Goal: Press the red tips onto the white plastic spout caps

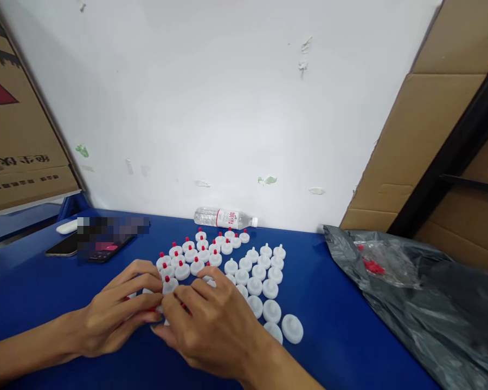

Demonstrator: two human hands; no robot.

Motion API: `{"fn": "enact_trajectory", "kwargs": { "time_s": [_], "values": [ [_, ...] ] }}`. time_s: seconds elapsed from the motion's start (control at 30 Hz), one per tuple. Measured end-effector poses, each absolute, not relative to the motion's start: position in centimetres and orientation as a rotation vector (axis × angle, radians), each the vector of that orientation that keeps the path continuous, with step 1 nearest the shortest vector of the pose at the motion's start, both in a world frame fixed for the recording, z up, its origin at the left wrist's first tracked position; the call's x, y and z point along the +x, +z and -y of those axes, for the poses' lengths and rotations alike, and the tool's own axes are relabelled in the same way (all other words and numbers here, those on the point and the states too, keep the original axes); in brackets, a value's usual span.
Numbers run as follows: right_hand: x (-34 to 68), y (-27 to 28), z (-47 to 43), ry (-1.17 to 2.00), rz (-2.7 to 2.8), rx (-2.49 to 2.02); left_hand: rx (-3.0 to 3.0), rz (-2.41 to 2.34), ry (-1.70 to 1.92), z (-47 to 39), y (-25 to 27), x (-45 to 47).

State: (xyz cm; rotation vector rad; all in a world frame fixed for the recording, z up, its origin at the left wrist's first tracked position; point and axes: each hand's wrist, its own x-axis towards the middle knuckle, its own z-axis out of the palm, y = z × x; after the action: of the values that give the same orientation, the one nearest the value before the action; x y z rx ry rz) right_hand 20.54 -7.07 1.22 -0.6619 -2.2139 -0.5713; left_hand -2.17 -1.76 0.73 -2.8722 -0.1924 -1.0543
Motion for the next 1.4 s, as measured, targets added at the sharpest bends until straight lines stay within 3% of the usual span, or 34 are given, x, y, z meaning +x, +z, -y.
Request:
{"fn": "enact_trajectory", "kwargs": {
  "time_s": [0.37,0.53,0.63,0.77,0.97,1.4],
  "values": [
    [20.8,2.7,7.1,-0.969,2.135,-0.545,-3.043,0.264,-1.073,1.9,1.3,-1.3],
    [23.3,3.8,6.8,-1.025,2.156,-0.526,-3.092,0.412,-1.260,1.6,1.6,-2.1],
    [27.7,4.7,5.5,-1.079,2.077,-0.756,-2.989,0.651,-1.422,0.6,2.0,-3.0],
    [33.2,4.9,3.5,-0.895,1.752,-1.277,-2.964,0.567,-1.260,0.0,1.9,-3.1],
    [36.4,3.0,1.6,-0.764,1.765,-1.706,-3.053,0.408,-0.918,1.0,1.2,-2.2],
    [38.1,-0.2,0.0,-0.468,1.855,-1.937,-3.020,0.356,-0.842,1.3,1.6,-2.0]
  ]
}}
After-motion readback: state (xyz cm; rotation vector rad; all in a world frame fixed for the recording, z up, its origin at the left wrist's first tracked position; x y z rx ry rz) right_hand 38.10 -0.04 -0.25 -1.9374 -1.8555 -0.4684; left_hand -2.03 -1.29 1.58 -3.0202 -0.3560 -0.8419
